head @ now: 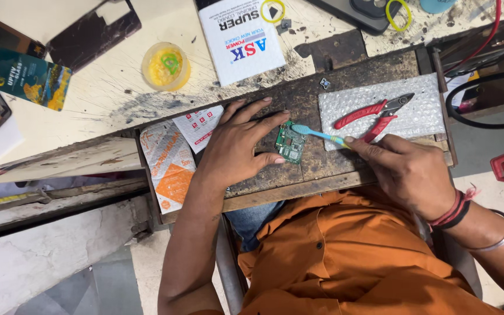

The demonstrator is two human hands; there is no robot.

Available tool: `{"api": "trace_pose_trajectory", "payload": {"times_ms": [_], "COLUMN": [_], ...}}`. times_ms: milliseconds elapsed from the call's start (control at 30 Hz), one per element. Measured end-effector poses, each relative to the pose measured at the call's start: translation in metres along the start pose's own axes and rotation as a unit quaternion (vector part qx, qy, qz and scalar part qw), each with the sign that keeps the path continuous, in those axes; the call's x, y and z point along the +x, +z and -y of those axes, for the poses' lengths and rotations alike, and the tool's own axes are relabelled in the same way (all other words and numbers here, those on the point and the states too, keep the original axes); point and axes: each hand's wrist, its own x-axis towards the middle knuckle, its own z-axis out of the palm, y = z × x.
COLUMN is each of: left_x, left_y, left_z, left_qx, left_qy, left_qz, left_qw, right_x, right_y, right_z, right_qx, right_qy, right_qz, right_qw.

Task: The person cleans a small green circuit board with a brush, then uses a soldering iron to work on specific points on the board. After soldering, the person applies a liquid from a blue bottle and scrubs the board again with the brush.

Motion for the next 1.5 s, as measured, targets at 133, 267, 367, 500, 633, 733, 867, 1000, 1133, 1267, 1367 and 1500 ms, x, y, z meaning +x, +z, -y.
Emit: {"api": "trace_pose_trajectory", "payload": {"times_ms": [133, 267, 367, 500, 633, 733, 867, 1000, 1133, 1267, 1367, 1500], "left_x": [-0.001, 0.000, 0.000, 0.002, 0.001, 0.002, 0.001, 0.002, 0.002, 0.002, 0.002, 0.001], "left_y": [0.000, -0.001, -0.002, -0.001, -0.001, -0.002, -0.002, -0.002, -0.003, -0.004, -0.003, -0.002], "left_z": [-0.001, -0.003, -0.003, -0.004, -0.004, -0.004, -0.004, -0.004, -0.005, -0.004, -0.005, -0.004], "left_qx": [0.006, 0.006, 0.010, 0.010, 0.010, 0.011, 0.012, 0.012, 0.008, 0.016, 0.008, 0.009], "left_qy": [-0.010, -0.018, -0.023, -0.025, -0.034, -0.034, -0.028, -0.031, -0.020, -0.028, -0.021, -0.021], "left_qz": [0.004, 0.009, 0.012, 0.016, 0.023, 0.019, 0.025, 0.021, 0.020, 0.018, 0.017, 0.019], "left_qw": [1.000, 1.000, 1.000, 0.999, 0.999, 0.999, 0.999, 0.999, 1.000, 0.999, 1.000, 1.000], "right_x": [-0.003, -0.005, -0.006, -0.007, -0.010, -0.012, -0.014, -0.015, -0.014, -0.010, -0.008, -0.006], "right_y": [0.000, 0.000, -0.001, -0.001, 0.002, 0.004, 0.002, 0.000, 0.001, 0.002, 0.000, -0.004], "right_z": [0.000, 0.000, 0.000, -0.001, -0.005, -0.005, -0.003, -0.003, -0.004, -0.005, -0.004, -0.001], "right_qx": [-0.016, -0.001, 0.005, 0.015, -0.014, -0.012, -0.021, -0.027, -0.002, -0.012, -0.011, 0.007], "right_qy": [-0.037, -0.010, -0.037, -0.040, 0.016, -0.047, -0.005, -0.023, -0.006, -0.032, -0.013, -0.008], "right_qz": [-0.005, -0.022, -0.012, -0.023, -0.025, 0.008, 0.006, 0.012, -0.014, -0.009, -0.022, -0.026], "right_qw": [0.999, 1.000, 0.999, 0.999, 0.999, 0.999, 1.000, 0.999, 1.000, 0.999, 1.000, 1.000]}}
